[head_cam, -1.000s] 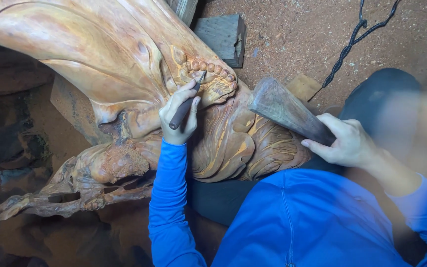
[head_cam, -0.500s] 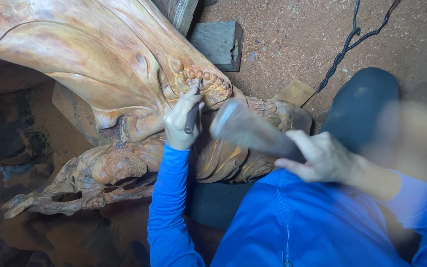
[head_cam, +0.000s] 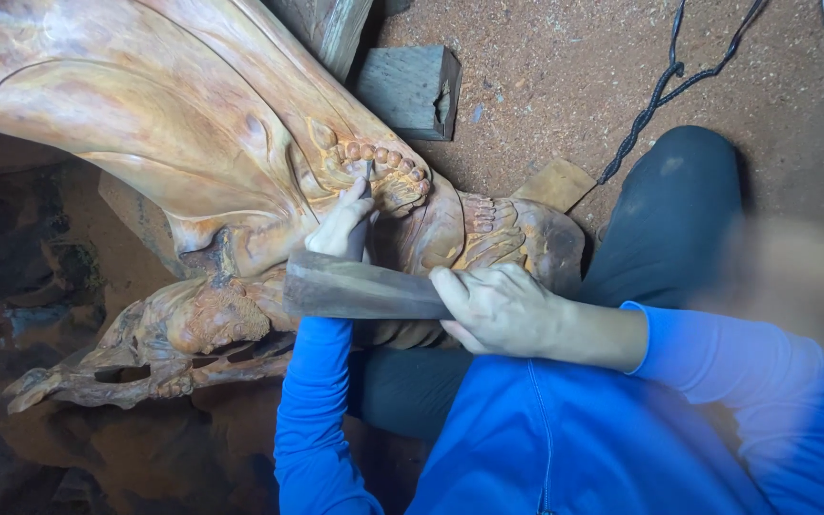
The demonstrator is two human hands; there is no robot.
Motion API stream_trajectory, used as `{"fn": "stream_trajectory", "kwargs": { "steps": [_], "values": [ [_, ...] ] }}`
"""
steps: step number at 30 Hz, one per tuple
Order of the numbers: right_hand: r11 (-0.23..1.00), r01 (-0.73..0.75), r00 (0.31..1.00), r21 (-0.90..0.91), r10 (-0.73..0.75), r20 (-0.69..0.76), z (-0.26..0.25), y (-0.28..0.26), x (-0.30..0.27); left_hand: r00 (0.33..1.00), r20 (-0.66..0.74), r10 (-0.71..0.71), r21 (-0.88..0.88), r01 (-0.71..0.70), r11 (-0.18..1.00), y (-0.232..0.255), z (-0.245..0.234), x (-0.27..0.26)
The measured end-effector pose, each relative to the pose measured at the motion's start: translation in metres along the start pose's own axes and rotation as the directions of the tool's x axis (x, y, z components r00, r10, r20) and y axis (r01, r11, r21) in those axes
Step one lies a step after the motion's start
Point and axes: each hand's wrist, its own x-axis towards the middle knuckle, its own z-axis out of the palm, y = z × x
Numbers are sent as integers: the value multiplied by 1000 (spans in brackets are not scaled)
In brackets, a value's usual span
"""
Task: Carving intricate details into a large wooden sculpture using a power carving tool, chisel, and mallet.
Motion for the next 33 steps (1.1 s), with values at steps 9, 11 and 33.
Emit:
{"fn": "stream_trajectory", "kwargs": {
  "steps": [9,11,33],
  "values": [
    [998,22,999,62,-24,32,-6,16,-9,999,-41,26,78,-22,997,2,4,-1],
    [989,100,994,113,-104,34,-3,25,-12,1000,17,18,35,-19,999,10,-2,5],
    [989,-9,996,148,-5,94,3,46,-72,985,19,173,264,-172,949,48,2,-20]
  ]
}}
